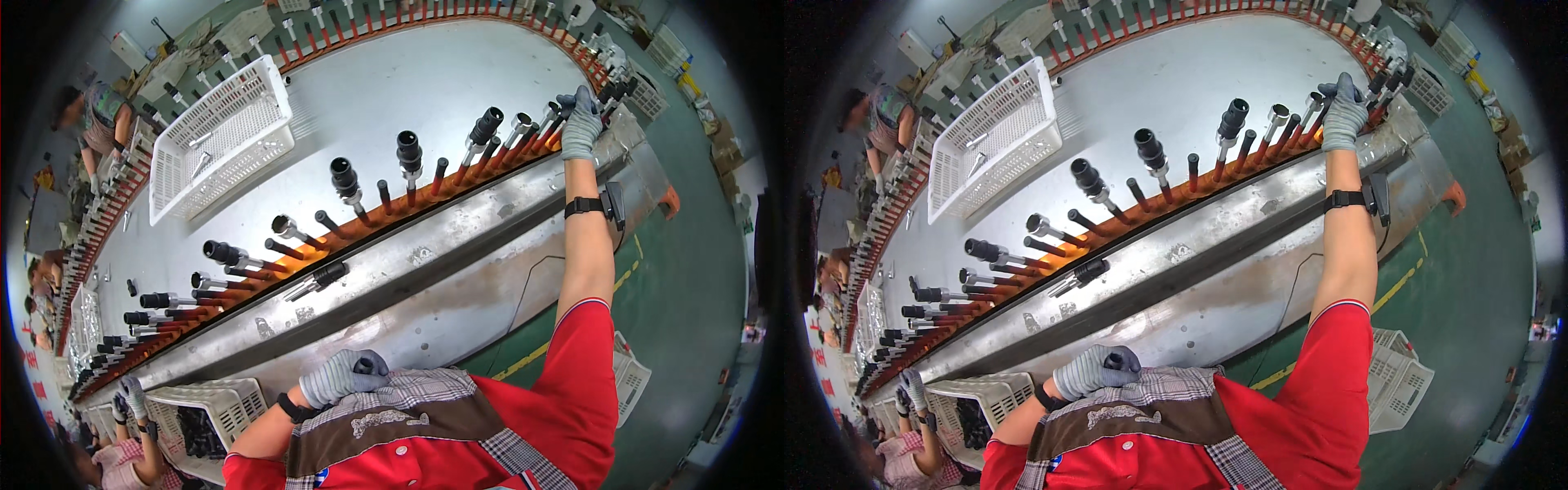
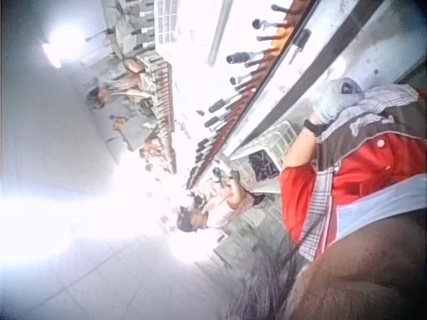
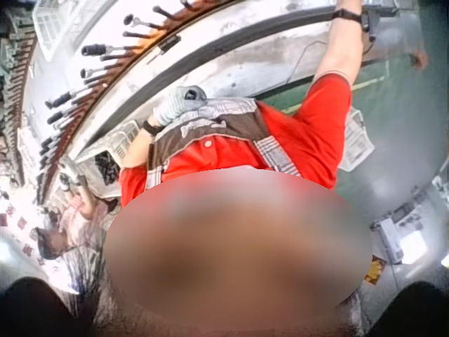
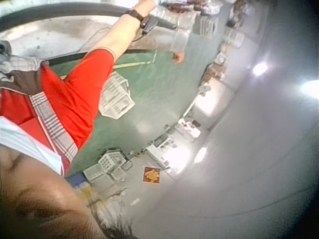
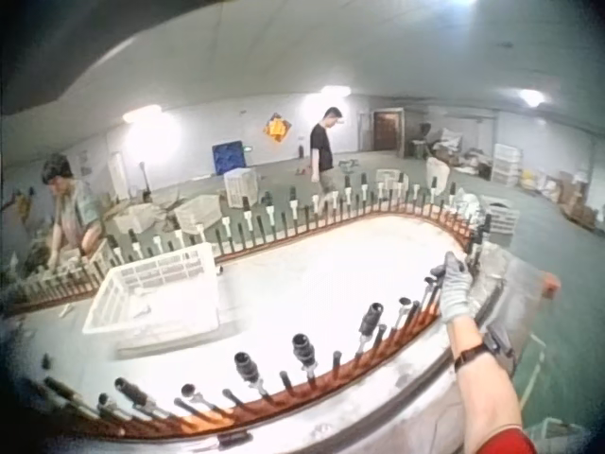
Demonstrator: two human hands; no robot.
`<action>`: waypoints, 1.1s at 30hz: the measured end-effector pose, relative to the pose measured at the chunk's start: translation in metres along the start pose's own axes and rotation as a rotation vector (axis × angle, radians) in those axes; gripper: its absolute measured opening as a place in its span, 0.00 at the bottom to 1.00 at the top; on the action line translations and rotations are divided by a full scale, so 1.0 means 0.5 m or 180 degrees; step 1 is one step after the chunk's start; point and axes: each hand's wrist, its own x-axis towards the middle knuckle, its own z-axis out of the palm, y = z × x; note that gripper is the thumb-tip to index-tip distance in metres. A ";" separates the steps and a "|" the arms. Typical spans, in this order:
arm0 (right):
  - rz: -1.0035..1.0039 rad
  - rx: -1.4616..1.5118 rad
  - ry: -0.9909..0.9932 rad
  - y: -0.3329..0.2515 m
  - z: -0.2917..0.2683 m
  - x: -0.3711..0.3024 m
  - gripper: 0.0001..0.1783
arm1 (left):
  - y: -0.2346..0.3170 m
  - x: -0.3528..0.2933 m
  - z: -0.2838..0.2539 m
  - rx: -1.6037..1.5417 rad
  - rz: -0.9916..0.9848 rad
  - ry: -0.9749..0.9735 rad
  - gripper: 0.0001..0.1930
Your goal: Assembling plastic components onto a specialized manufacturing rack.
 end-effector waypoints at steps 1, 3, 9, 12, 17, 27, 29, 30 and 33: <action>-0.0035 0.0106 -0.0059 0.008 0.008 0.002 0.17 | -0.001 0.013 0.004 -0.0121 0.0131 0.0044 0.07; 0.0129 0.0014 -0.0136 0.031 0.007 0.017 0.17 | 0.009 0.042 0.016 -0.0124 0.0311 0.0206 0.07; 0.0347 -0.0974 -0.0980 0.042 0.033 0.022 0.17 | 0.086 0.131 0.043 0.0058 0.0326 0.0679 0.07; 0.0323 -0.0573 -0.0971 0.078 0.037 -0.013 0.16 | 0.103 0.192 0.023 0.0362 0.0425 0.0850 0.07; -0.0075 -0.0415 -0.1024 0.083 0.042 -0.017 0.16 | 0.296 0.331 0.078 0.1158 0.2216 0.1266 0.06; 0.0982 0.0981 -0.1220 0.103 0.044 -0.089 0.15 | 0.359 0.471 0.063 0.1340 0.2368 0.1199 0.06; 0.0940 0.0044 -0.1389 0.083 0.058 -0.100 0.15 | 0.353 0.476 0.056 0.1369 0.2124 0.1206 0.06; 0.0959 -0.0225 -0.1619 0.076 0.073 -0.117 0.15 | 0.343 0.480 0.053 0.1341 0.2125 0.1280 0.06; 0.0784 -0.0600 -0.1957 0.108 0.099 -0.161 0.17 | 0.318 0.487 0.032 0.1364 0.2195 0.1445 0.07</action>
